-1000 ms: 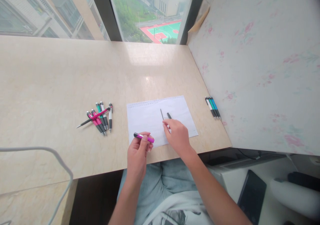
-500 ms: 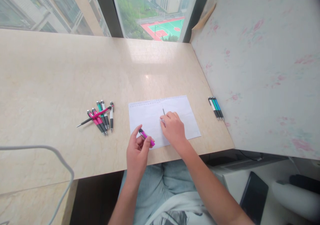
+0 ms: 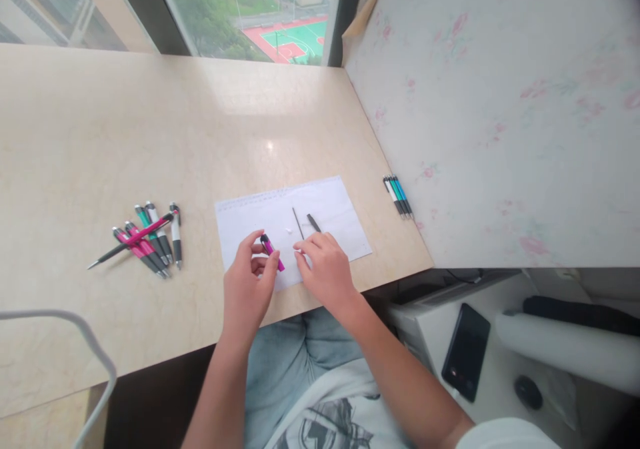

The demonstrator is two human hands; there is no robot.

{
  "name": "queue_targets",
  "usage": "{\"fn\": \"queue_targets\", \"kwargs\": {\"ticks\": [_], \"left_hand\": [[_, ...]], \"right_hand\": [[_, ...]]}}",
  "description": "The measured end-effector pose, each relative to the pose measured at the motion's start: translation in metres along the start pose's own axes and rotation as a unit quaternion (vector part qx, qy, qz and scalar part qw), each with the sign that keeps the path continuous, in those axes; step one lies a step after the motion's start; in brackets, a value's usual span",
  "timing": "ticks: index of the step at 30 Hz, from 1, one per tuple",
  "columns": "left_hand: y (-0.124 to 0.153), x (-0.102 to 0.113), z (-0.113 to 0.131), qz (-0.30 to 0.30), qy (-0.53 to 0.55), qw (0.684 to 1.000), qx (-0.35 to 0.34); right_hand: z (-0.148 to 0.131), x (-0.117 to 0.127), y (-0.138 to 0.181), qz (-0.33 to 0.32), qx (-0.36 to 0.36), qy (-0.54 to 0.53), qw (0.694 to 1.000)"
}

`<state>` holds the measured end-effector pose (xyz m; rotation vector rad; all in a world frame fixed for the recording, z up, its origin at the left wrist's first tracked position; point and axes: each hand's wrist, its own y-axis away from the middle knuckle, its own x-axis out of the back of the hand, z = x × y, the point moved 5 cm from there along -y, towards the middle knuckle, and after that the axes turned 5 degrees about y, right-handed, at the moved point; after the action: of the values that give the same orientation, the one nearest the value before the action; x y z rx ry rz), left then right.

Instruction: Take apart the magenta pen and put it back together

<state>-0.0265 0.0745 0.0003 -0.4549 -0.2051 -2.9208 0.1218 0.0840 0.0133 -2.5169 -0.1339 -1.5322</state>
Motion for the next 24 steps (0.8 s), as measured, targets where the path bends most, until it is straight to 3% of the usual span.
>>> {"fn": "queue_targets", "kwargs": {"ticks": [13,24], "left_hand": [[-0.037,-0.014,0.009,-0.014,-0.304,0.949,-0.082],[-0.037,-0.012,0.009,-0.015,-0.374,0.923,-0.091]], "right_hand": [[0.022,0.008,0.021,0.019,-0.017,-0.058,0.998],[0.023,0.007,0.022,0.02,-0.008,-0.071,0.997]]}}
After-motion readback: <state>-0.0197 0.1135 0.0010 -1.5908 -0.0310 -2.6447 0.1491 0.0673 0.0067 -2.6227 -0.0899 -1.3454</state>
